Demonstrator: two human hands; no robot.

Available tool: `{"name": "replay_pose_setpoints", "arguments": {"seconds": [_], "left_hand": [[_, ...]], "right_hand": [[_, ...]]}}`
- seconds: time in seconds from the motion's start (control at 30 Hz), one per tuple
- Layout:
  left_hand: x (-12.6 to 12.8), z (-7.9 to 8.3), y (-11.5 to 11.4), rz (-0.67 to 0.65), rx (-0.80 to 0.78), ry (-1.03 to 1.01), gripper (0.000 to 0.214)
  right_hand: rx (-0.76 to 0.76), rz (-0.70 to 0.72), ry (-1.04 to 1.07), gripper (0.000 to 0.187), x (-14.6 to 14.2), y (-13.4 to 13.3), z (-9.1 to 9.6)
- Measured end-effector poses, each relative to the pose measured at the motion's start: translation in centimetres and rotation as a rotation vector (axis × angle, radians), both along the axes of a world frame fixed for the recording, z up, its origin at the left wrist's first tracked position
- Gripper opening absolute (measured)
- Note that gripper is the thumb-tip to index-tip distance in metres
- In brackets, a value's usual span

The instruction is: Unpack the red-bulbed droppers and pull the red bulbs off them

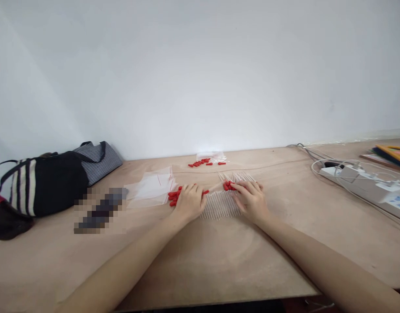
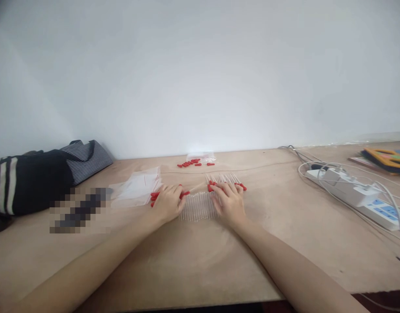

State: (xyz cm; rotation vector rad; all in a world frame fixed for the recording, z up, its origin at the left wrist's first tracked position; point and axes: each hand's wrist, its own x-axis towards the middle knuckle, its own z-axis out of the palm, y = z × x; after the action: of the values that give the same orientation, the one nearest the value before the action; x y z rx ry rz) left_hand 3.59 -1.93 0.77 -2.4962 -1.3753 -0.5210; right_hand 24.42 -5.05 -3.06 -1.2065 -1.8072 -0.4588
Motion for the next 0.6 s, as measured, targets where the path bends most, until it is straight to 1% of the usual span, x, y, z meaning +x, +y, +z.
{"name": "replay_pose_setpoints", "arguments": {"seconds": [0.03,0.1,0.17,0.27,0.37,0.47,0.6], "left_hand": [[-0.7,-0.4,-0.7,-0.087,0.076,0.041,0.013],[-1.7,-1.4,-1.6,-0.202,0.174,0.093,0.015],[-2.1,-2.1,-1.8,-0.24,0.206,0.087,0.016],[-1.8,-2.6,-1.7,-0.259,0.188,0.012,0.018],[-1.2,-2.7,-1.6,-0.287,0.133,-0.087,0.017],[-1.1,-2.7,-1.7,-0.307,0.075,-0.152,0.016],[-1.3,-2.9,-1.7,-0.308,0.024,-0.189,0.018]], "right_hand": [[0.031,0.019,-0.052,0.024,-0.4,-0.2,0.1],[0.084,0.058,-0.15,0.025,-1.3,-0.4,0.2],[0.11,0.099,-0.216,0.023,-2.0,-0.6,0.1],[0.078,0.151,-0.267,0.018,-2.5,-0.6,-0.4],[0.043,0.152,-0.286,0.019,-2.7,-0.5,-0.8],[0.022,0.148,-0.289,0.02,-2.6,-0.5,-0.9],[-0.041,0.195,-0.277,0.02,-2.6,-0.6,-0.8]]}}
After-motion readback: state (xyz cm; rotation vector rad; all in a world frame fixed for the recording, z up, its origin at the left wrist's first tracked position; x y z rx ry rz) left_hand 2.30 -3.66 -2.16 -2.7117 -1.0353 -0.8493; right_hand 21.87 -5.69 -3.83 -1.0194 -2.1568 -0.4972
